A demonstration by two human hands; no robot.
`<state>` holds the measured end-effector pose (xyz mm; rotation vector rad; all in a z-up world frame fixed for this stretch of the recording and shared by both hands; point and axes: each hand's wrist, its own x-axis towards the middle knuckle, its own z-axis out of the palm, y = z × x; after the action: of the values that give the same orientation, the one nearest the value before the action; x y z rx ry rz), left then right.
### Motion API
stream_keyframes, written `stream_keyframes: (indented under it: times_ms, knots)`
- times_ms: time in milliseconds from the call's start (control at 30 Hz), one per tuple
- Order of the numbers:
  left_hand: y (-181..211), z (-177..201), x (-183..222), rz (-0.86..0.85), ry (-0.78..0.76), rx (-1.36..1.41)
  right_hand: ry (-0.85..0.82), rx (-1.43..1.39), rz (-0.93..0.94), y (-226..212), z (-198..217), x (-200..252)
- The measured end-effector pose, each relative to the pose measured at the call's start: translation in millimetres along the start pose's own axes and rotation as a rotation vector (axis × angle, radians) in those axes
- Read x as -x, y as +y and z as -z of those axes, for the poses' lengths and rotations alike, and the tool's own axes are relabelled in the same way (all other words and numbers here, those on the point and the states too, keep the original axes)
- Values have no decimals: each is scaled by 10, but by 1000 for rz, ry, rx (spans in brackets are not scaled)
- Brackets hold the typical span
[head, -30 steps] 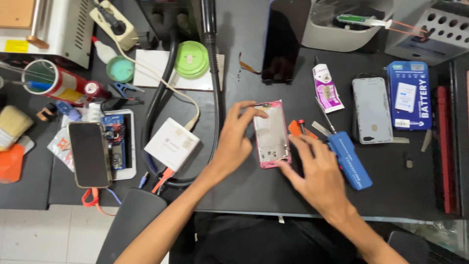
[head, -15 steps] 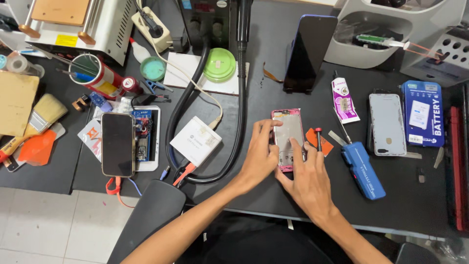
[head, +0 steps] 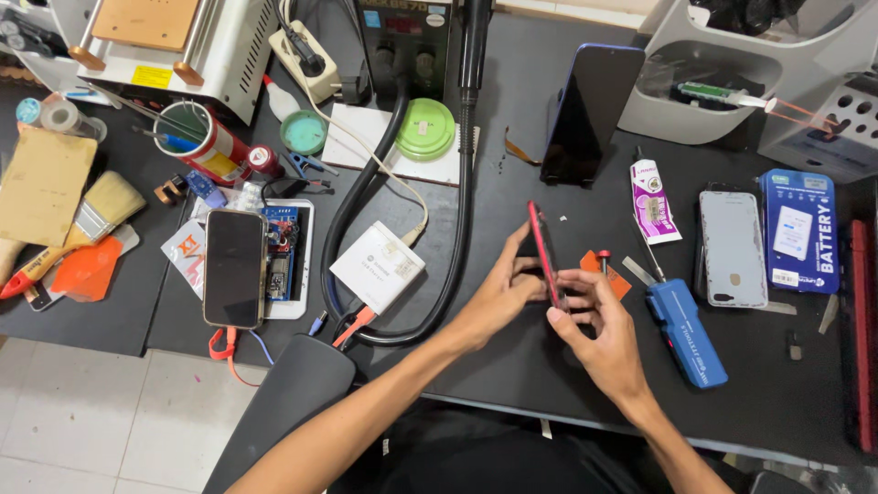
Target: The person uses a blue screwdriver to pry open the back cover of a pink smartphone. They then remove the back cover, set it aside, and use a red plastic pry tool to separate the screen assembly from the frame. The person continues to work on the internal components of the phone.
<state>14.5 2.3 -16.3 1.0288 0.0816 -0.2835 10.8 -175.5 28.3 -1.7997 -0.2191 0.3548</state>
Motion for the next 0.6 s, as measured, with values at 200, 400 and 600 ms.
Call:
stream_keyframes:
  times_ms: [200, 400, 600]
  knots:
    - [326, -8, 70, 41, -78, -78, -43, -201, 43, 118, 60, 12]
    - [429, -42, 101, 38, -48, -166, -65, -189, 41, 52, 19, 20]
    - [421, 17, 90, 38, -55, -77, -76, -54, 114, -141, -17, 9]
